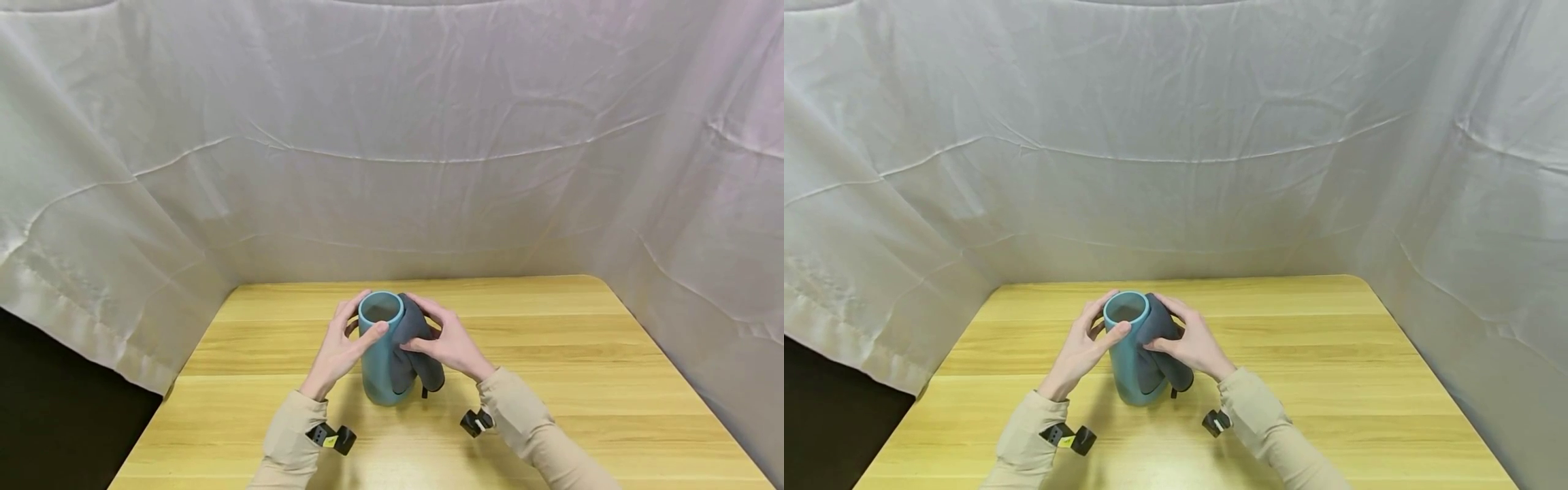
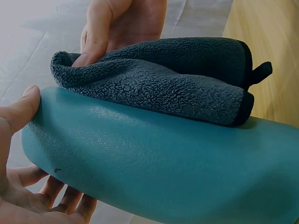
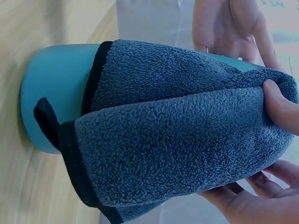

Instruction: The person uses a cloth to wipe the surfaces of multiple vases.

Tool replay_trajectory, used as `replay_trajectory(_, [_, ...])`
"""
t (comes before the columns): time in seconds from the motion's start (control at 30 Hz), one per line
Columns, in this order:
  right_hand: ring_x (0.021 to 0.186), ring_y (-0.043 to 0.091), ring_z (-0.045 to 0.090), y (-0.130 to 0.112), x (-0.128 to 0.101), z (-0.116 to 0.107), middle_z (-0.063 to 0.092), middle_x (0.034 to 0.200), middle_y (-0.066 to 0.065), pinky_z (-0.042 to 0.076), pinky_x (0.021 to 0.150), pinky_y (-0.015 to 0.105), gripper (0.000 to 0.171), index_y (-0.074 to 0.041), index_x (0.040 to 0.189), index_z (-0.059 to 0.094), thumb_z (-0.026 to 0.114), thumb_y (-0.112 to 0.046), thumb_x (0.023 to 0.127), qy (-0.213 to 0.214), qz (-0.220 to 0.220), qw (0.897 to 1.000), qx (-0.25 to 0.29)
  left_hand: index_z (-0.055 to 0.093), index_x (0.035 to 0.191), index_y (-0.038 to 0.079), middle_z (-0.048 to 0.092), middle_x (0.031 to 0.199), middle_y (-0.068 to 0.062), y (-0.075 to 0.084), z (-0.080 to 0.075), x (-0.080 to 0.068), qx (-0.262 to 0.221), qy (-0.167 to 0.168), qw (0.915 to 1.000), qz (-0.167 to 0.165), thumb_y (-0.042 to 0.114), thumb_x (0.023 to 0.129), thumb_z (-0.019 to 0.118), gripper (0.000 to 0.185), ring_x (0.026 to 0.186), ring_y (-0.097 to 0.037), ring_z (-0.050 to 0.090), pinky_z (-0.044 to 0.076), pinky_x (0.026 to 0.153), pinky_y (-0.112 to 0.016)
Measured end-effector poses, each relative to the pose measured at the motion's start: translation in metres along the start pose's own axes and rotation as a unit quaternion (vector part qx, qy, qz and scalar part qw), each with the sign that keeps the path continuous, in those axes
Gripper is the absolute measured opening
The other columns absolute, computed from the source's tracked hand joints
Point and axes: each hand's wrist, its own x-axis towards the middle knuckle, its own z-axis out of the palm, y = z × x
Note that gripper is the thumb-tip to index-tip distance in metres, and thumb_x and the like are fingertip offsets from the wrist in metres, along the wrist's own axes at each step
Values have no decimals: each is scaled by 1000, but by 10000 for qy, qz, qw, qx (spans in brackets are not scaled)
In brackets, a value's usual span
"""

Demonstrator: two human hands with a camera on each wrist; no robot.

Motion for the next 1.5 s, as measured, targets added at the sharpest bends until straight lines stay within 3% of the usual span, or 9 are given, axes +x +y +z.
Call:
replay_trajectory(0.27, [137, 41, 50, 13, -6, 3, 50, 152, 14, 55, 101, 55, 79, -15, 152, 46, 81, -5, 82, -24, 12, 10000, -56, 46, 151, 22, 46, 141, -11, 0, 1, -1, 7, 1, 10000, -34, 23, 93, 73, 64, 138, -29, 44, 31, 121, -56])
replay_trajectory(0.53, [137, 42, 50, 39, -24, 12, 48, 153, 16, 56, 101, 50, 80, -13, 152, 45, 81, -6, 81, -127, 467, 9986, -198, 45, 151, 23, 45, 143, -11, -3, 1, -1, 37, -7, 10000, -88, 23, 93, 73, 64, 138, -29, 43, 31, 121, -56])
replay_trajectory(0.73, [138, 42, 49, 45, -26, 13, 48, 153, 15, 55, 102, 52, 79, -15, 152, 46, 81, -8, 82, -87, 472, 9988, -103, 45, 151, 23, 45, 143, -11, -3, 1, -1, 21, -11, 10000, -74, 24, 93, 73, 64, 138, -29, 43, 31, 121, -56])
replay_trajectory(0.93, [137, 42, 51, 38, -21, 11, 48, 153, 17, 51, 107, 54, 76, -11, 151, 45, 80, -8, 83, -111, 440, 9989, 130, 45, 151, 22, 45, 145, -11, -2, 1, -1, 14, -7, 10000, -64, 23, 93, 73, 64, 139, -29, 43, 31, 121, -56])
replay_trajectory(1.13, [136, 37, 52, 14, -8, 6, 50, 152, 14, 46, 112, 56, 76, -12, 151, 47, 80, -4, 82, 12, 158, 9997, 203, 46, 150, 22, 45, 144, -11, -1, 0, -1, -8, 18, 10000, -37, 22, 93, 73, 64, 139, -29, 43, 30, 122, -56])
replay_trajectory(1.3, [134, 39, 54, -4, 1, 1, 51, 151, 16, 50, 108, 56, 76, -11, 151, 46, 79, -6, 83, 44, -59, 10000, 67, 46, 150, 22, 45, 145, -11, 0, 0, -1, -6, 18, 10000, -26, 22, 93, 73, 63, 138, -29, 43, 30, 122, -56])
replay_trajectory(1.5, [133, 38, 55, -8, 2, -1, 51, 150, 16, 52, 105, 55, 77, -11, 152, 45, 80, -6, 83, 5, -20, 10000, -7, 46, 150, 22, 45, 143, -11, 0, 0, 0, -14, 17, 10000, -25, 22, 93, 73, 63, 138, -29, 43, 30, 122, -56])
